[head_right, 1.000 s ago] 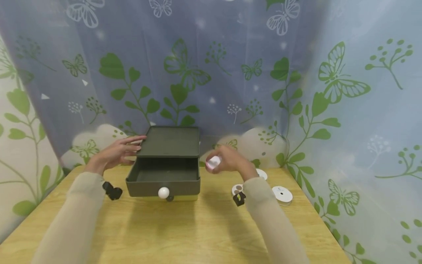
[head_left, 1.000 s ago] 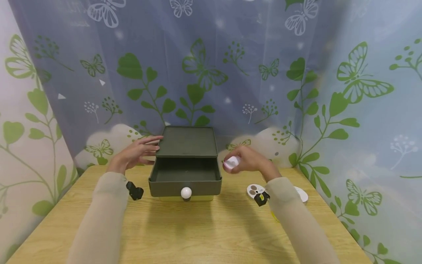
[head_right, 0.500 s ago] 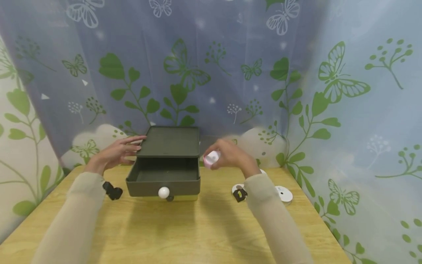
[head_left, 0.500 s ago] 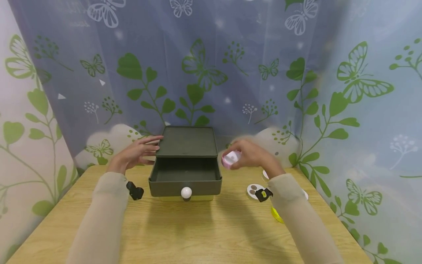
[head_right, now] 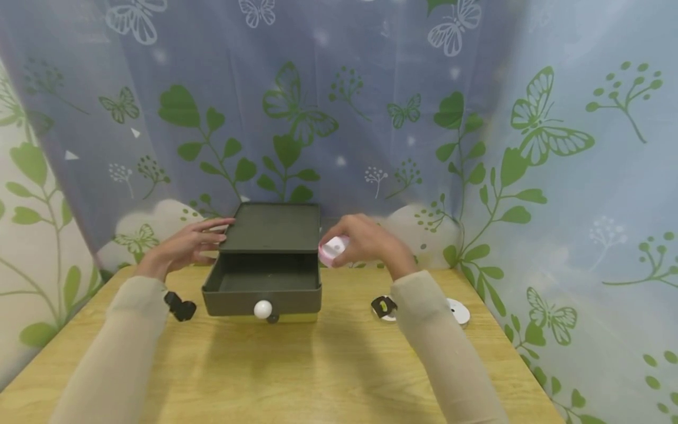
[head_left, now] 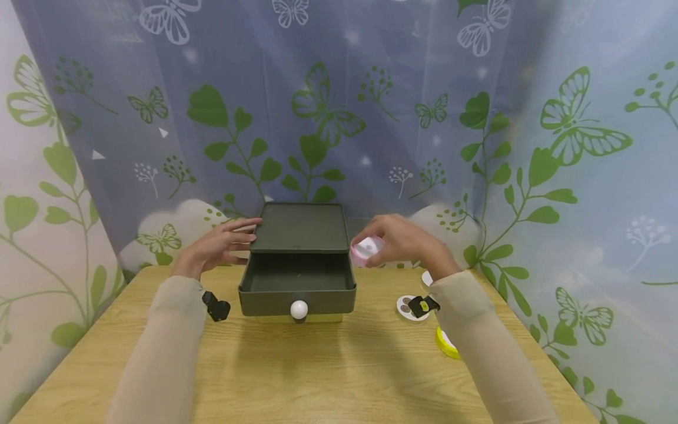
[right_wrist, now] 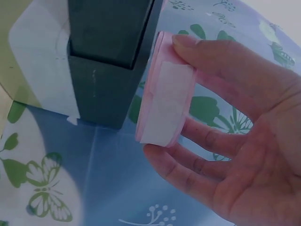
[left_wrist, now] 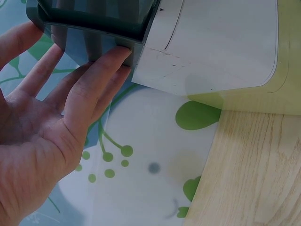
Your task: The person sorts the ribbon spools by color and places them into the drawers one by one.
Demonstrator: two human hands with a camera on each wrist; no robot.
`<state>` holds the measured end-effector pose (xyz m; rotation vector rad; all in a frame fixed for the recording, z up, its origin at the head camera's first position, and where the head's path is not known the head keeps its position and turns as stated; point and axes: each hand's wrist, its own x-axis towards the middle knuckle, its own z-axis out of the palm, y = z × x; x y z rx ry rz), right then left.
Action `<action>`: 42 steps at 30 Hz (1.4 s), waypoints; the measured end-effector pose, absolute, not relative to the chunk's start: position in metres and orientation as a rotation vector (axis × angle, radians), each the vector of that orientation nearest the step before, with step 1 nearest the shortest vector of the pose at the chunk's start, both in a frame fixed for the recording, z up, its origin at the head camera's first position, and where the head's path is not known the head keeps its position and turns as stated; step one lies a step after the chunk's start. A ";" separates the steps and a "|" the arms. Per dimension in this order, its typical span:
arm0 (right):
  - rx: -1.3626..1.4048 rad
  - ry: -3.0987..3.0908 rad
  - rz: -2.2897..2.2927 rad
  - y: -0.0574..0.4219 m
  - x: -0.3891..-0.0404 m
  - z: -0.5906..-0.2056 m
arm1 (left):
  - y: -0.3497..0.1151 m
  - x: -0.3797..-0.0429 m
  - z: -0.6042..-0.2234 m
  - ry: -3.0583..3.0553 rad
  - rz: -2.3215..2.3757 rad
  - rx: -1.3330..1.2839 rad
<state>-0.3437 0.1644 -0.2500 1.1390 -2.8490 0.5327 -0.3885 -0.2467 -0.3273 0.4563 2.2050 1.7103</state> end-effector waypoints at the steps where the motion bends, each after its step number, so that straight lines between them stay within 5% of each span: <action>1: 1.144 -2.848 0.529 0.163 -0.343 -0.248 | -0.247 -0.389 -0.327 2.206 1.711 0.453; 42: 1.526 -2.875 0.290 0.075 -0.338 -0.228 | -0.246 -0.391 -0.329 2.230 1.702 0.436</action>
